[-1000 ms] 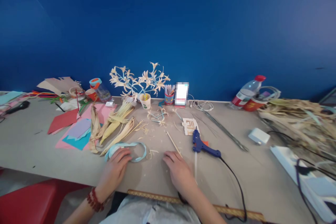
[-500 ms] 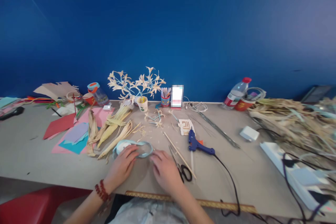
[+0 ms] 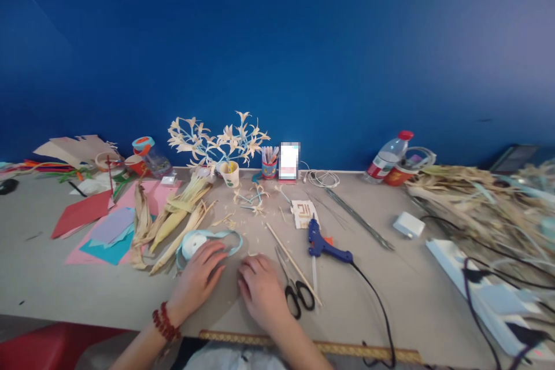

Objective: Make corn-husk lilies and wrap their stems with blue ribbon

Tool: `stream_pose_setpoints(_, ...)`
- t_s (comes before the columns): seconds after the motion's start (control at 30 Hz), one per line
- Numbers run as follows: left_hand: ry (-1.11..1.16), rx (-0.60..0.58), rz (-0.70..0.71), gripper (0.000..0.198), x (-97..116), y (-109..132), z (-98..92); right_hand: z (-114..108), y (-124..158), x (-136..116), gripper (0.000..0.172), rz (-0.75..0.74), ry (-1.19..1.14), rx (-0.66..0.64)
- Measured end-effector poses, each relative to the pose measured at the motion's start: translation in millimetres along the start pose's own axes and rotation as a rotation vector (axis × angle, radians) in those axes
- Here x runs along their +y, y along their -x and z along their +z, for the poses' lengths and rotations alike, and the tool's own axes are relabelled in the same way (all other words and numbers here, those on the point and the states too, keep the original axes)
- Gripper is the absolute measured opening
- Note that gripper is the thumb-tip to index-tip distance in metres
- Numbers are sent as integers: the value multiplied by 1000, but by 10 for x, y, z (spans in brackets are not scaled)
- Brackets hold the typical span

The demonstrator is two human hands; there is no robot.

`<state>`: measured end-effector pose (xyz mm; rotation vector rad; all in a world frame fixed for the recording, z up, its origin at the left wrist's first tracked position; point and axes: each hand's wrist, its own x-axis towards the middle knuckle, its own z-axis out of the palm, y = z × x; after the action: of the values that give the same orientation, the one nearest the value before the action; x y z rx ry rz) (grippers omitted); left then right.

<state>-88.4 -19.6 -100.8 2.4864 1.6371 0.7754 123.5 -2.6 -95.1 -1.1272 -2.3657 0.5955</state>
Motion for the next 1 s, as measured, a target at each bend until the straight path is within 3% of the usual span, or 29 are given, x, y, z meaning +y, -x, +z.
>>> stream_pose_setpoints(0.13,-10,-89,69,35,66,-14,-53,-95,18,73,30,44,52,46)
stream_pose_setpoints(0.23,-48,-236,167,44,61,8,-102,-156,62,104,33,-38,36,-49)
stream_pose_setpoints(0.3,-86,-268,164,49,-4,54,-110,-172,92,136,34,-61,48,-79)
stream_pose_setpoints(0.47,-127,-81,23,41,-236,191,-57,-261,149,252,33,68,69,67)
stream_pose_setpoints(0.6,-17,57,-21,23,-215,184,-39,-643,165,427,25,145,93,63)
stream_pose_setpoints(0.7,54,62,23,15,-111,96,-44,-1152,122,770,24,307,248,68)
stream_pose_setpoints(0.83,107,88,33,22,-6,-25,-19,-1752,-16,1449,21,551,474,-7)
stream_pose_setpoints(0.9,123,92,31,23,18,-55,0,-1890,-95,1751,22,619,542,-67)
stream_pose_setpoints(1.0,139,77,39,21,25,-61,18,-1925,-201,2037,17,645,602,-196)
